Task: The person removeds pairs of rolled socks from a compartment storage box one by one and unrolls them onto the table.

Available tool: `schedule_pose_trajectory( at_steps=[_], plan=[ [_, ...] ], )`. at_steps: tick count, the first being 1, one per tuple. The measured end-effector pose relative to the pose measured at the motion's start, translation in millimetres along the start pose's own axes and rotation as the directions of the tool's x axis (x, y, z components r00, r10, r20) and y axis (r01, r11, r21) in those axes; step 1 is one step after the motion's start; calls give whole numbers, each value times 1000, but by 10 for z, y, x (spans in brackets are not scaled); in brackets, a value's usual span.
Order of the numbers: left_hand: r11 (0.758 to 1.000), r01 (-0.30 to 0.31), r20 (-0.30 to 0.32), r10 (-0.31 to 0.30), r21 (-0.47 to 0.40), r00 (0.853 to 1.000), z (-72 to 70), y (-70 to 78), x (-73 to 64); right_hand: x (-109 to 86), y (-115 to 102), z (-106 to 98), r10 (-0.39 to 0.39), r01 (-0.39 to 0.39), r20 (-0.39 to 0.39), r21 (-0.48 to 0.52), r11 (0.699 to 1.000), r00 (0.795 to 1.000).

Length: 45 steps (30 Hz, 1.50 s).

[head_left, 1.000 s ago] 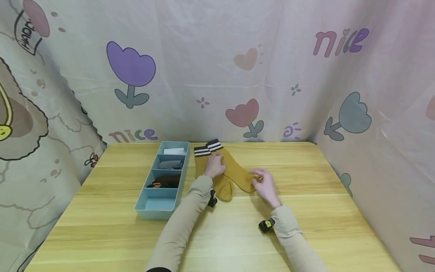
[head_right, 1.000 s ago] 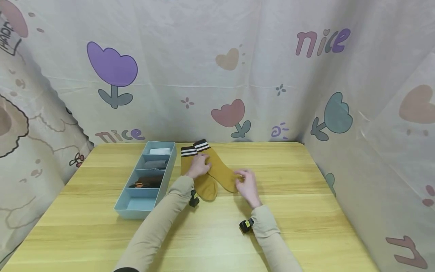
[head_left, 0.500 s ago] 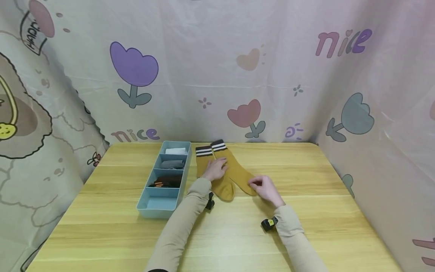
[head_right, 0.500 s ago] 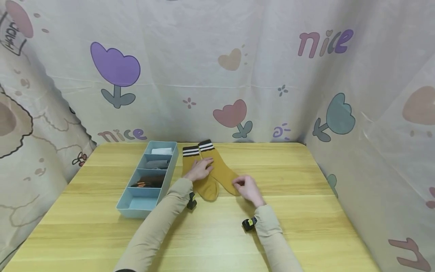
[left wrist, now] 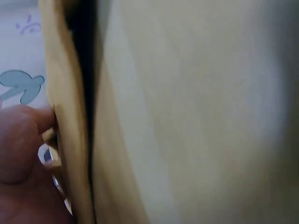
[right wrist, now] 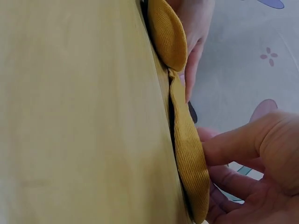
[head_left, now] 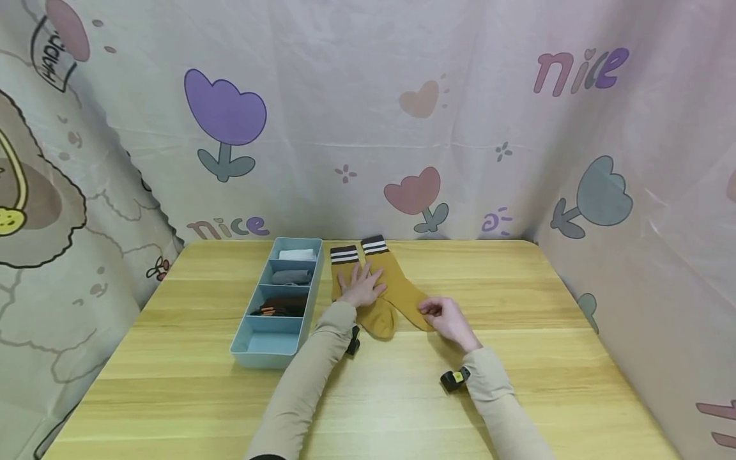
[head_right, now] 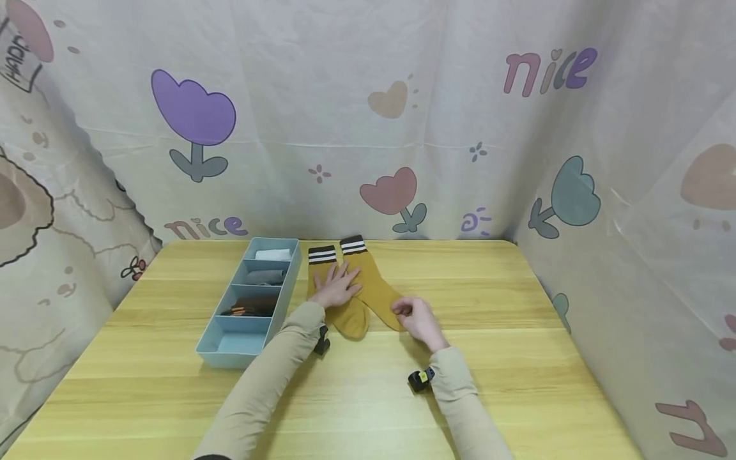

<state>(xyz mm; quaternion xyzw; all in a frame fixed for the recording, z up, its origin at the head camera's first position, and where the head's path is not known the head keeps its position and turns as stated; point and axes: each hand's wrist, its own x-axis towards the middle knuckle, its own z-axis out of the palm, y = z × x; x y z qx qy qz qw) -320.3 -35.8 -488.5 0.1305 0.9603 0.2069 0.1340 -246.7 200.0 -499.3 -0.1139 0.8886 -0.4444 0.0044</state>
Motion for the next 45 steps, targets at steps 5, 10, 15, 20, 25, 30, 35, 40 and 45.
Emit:
schedule_pose_trajectory(
  at_steps=[5,10,15,20,25,30,35,40,45],
  plan=[
    [999,-50,21,50,18,999,-36,-105,-3,-6,7,6,37,-37,-30,-22,999,999],
    [997,-76,53,74,24,996,-63,-164,3,-14,0,-11,40,-41,-29,-26,999,999],
    [997,-44,20,43,58,999,-72,-121,19,-14,30,-31,-3,2,-24,-25,1000,1000],
    [988,-70,-52,78,135,996,-57,6,20,-13,45,-64,-37,37,-31,-16,999,999],
    [988,-26,-16,29,154,999,-39,59,-13,-15,30,-104,-6,7,-59,17,1000,998],
    [986,41,49,-49,163,998,-84,25,-86,-24,12,-110,-13,12,-17,-10,1000,1000],
    [992,57,122,-71,117,990,-161,-9,-115,-20,7,-103,-28,28,-2,-6,1000,1000],
    [993,74,155,-87,89,984,-157,-45,-103,-11,23,-98,-41,41,-3,10,999,999],
    [995,61,135,-71,73,988,-126,-61,-112,-2,56,-96,-57,57,-6,15,998,998]
  ],
)
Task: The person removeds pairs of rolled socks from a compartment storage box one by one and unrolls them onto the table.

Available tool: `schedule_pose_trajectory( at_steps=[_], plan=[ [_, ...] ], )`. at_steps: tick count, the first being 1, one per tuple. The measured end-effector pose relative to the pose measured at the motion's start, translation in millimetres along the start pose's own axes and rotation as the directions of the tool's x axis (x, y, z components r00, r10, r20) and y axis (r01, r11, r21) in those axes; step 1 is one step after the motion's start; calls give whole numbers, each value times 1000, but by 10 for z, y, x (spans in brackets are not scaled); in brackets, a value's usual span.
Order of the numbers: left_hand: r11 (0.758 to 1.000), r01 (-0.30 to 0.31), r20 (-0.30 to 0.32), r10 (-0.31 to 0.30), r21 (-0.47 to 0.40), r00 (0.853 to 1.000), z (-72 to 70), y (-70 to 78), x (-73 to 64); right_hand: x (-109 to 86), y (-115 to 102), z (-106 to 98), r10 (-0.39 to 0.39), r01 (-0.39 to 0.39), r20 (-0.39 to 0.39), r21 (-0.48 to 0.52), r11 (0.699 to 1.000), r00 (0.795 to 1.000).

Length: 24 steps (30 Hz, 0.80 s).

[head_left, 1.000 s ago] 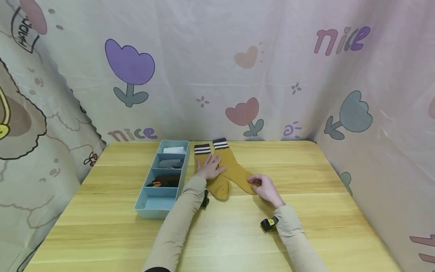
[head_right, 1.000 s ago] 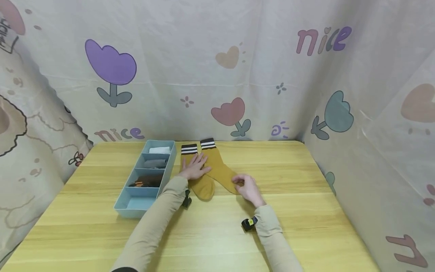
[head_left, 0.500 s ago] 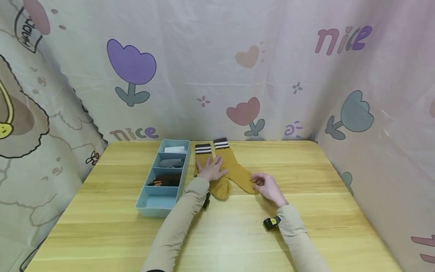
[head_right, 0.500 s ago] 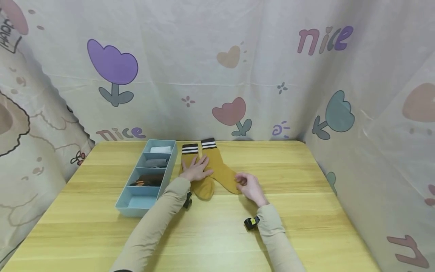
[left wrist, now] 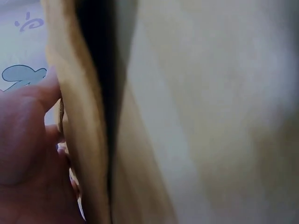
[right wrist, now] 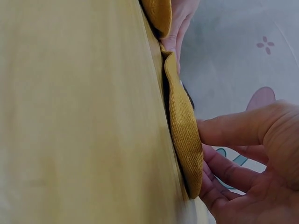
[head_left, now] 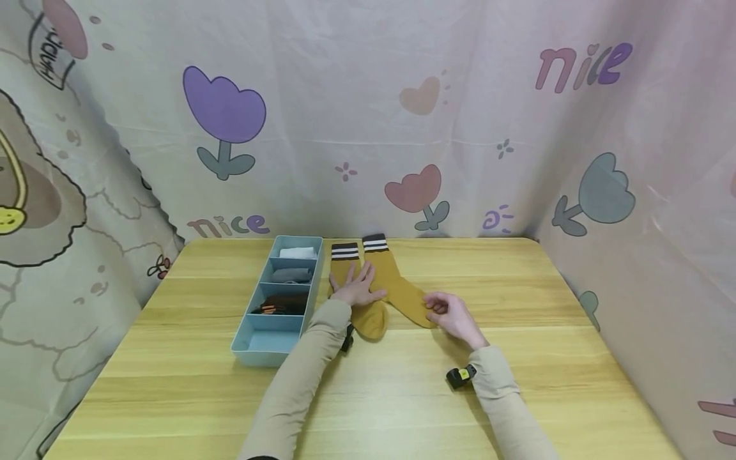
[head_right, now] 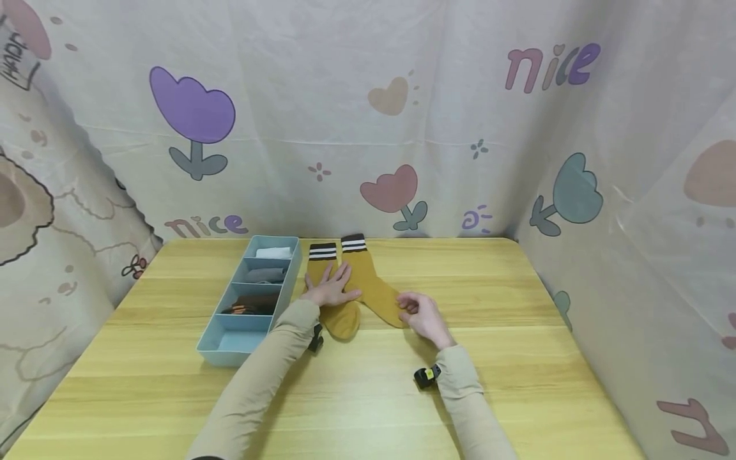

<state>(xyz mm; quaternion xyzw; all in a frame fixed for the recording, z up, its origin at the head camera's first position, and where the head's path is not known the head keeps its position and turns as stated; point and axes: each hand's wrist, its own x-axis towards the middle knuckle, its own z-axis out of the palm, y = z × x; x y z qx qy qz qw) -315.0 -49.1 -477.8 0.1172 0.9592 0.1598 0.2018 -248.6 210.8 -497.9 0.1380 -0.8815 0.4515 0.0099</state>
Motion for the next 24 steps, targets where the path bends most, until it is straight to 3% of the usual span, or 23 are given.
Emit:
schedule_pose_trajectory(
  at_steps=[12,24],
  plan=[
    [1000,-11,-76,11,0,997,25,52,-63,-33,-70,-43,11,-10,-18,61,998,1000],
    [994,34,-90,-43,-100,995,7,112,-172,-31,-166,38,0,-1,23,56,998,1000]
  ],
)
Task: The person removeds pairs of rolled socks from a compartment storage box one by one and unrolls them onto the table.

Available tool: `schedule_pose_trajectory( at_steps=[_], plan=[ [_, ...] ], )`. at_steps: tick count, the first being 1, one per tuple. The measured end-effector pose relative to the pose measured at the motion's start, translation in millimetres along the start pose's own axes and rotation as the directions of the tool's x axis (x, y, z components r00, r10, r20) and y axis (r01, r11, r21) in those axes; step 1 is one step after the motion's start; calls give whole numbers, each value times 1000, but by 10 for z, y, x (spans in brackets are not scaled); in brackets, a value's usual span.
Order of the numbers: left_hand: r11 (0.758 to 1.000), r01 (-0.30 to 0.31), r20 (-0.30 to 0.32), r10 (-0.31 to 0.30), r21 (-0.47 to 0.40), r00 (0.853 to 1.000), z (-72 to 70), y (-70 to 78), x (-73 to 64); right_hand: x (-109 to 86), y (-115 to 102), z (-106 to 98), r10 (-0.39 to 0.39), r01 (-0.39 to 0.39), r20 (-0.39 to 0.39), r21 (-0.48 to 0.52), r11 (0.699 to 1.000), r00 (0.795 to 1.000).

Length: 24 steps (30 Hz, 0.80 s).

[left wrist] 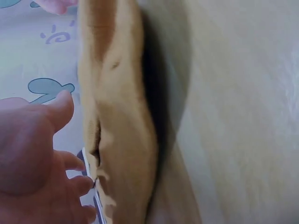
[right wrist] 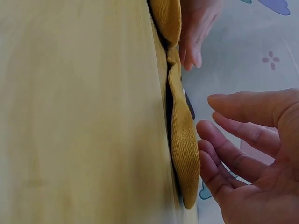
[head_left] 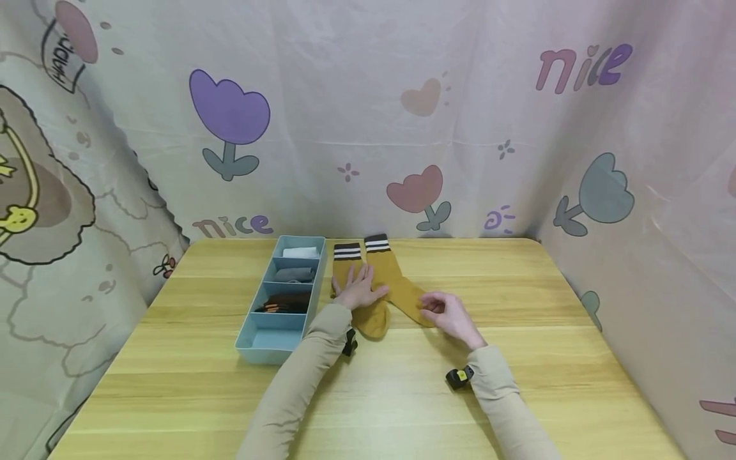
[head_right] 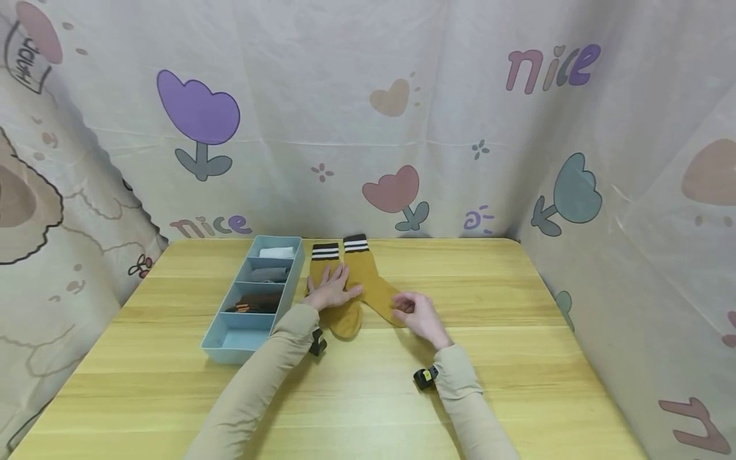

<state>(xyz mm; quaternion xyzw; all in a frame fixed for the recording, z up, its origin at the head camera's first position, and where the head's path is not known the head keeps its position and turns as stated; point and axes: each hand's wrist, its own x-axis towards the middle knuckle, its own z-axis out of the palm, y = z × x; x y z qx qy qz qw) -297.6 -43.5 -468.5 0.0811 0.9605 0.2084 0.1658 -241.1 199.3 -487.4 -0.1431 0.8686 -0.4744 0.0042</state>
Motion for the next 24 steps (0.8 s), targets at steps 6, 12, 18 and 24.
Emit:
schedule_pose_trajectory(
  at_steps=[6,12,18,24],
  plan=[
    [999,0,-19,-1,-35,1000,-44,28,-72,-4,-14,0,7,-7,-2,8,1000,1000],
    [998,12,-22,-13,-67,1000,-64,64,-143,-8,-24,0,-4,5,-11,5,1000,1000],
    [997,-2,-30,0,-78,1000,-76,73,-211,-3,-66,36,-18,18,-12,20,1000,1000],
    [993,-41,-49,36,-110,998,-149,93,-303,1,-89,69,-40,40,-2,56,998,999]
  ],
)
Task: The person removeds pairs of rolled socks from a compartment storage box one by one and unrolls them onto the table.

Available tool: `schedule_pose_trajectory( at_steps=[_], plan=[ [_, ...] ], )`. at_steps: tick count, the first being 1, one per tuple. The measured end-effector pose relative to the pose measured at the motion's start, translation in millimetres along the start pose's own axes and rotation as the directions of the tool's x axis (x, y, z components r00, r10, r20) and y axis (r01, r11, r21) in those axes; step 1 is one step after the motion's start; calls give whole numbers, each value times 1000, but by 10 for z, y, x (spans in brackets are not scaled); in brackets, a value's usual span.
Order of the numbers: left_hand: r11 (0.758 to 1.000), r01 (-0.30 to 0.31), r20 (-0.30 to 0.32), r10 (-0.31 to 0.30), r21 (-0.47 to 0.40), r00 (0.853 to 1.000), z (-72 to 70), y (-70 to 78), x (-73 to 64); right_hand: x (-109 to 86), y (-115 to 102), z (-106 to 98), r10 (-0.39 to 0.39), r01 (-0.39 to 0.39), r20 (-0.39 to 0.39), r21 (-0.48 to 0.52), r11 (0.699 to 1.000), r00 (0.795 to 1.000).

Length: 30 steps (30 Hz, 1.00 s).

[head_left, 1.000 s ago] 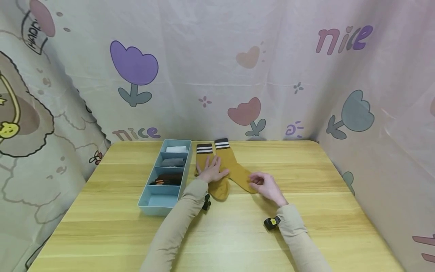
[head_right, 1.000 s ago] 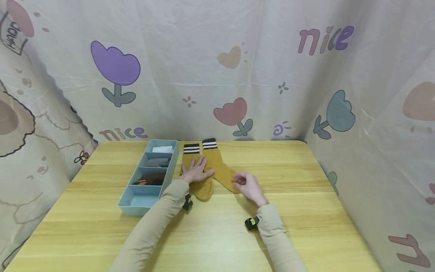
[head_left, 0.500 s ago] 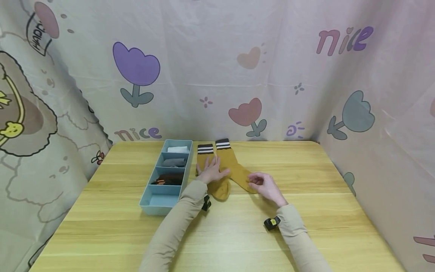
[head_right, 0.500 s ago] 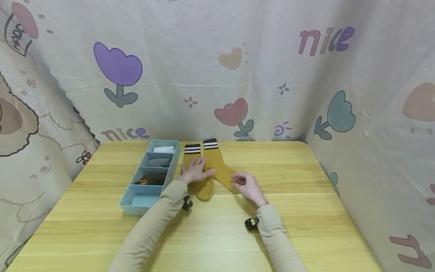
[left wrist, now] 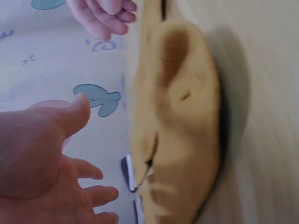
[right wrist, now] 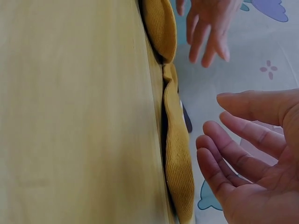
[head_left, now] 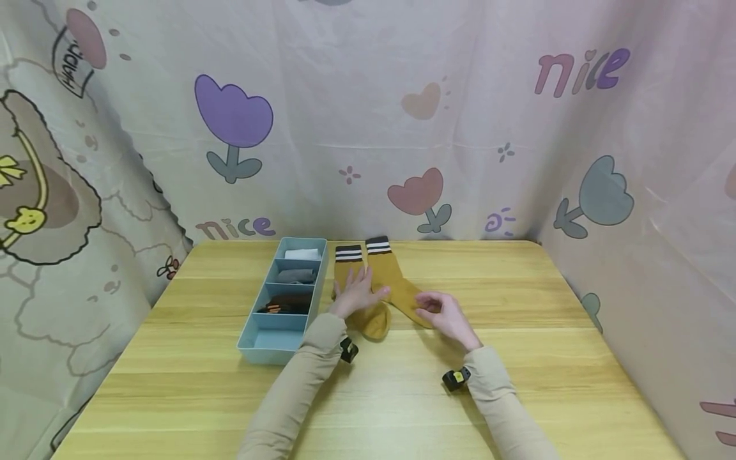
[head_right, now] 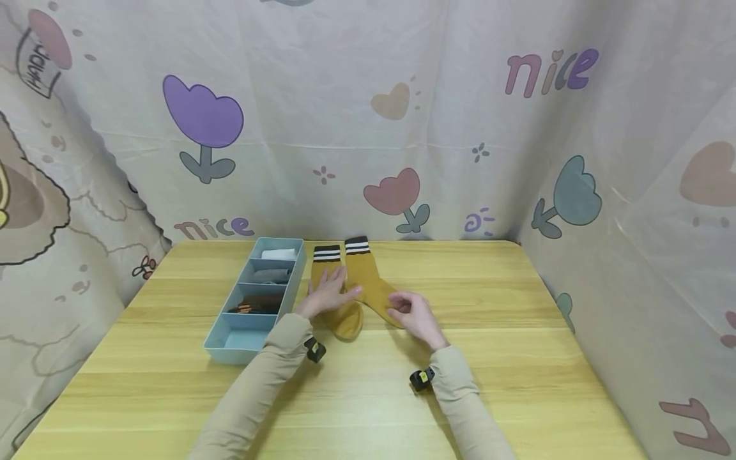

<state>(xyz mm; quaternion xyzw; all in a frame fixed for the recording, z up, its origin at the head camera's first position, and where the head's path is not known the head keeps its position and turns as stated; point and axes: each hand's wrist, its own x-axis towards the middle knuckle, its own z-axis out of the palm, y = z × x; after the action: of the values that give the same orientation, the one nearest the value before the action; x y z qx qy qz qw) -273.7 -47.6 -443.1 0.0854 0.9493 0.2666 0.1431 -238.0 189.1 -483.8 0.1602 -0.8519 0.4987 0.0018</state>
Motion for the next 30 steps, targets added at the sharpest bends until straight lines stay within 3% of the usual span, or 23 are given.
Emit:
schedule_pose_trajectory(
  at_steps=[12,18,23,30],
  plan=[
    [995,-84,-40,82,-52,996,-155,21,-213,5,5,32,-25,24,13,35,999,1000],
    [983,-145,-91,135,-109,987,-254,33,-430,2,-15,53,-20,19,8,54,998,1000],
    [967,-193,-123,174,-167,977,-380,16,-662,-11,-60,98,-73,73,18,-15,997,997],
    [972,-184,-166,159,-147,973,-552,-58,-900,-14,-121,201,-170,176,74,-85,981,983]
  ],
)
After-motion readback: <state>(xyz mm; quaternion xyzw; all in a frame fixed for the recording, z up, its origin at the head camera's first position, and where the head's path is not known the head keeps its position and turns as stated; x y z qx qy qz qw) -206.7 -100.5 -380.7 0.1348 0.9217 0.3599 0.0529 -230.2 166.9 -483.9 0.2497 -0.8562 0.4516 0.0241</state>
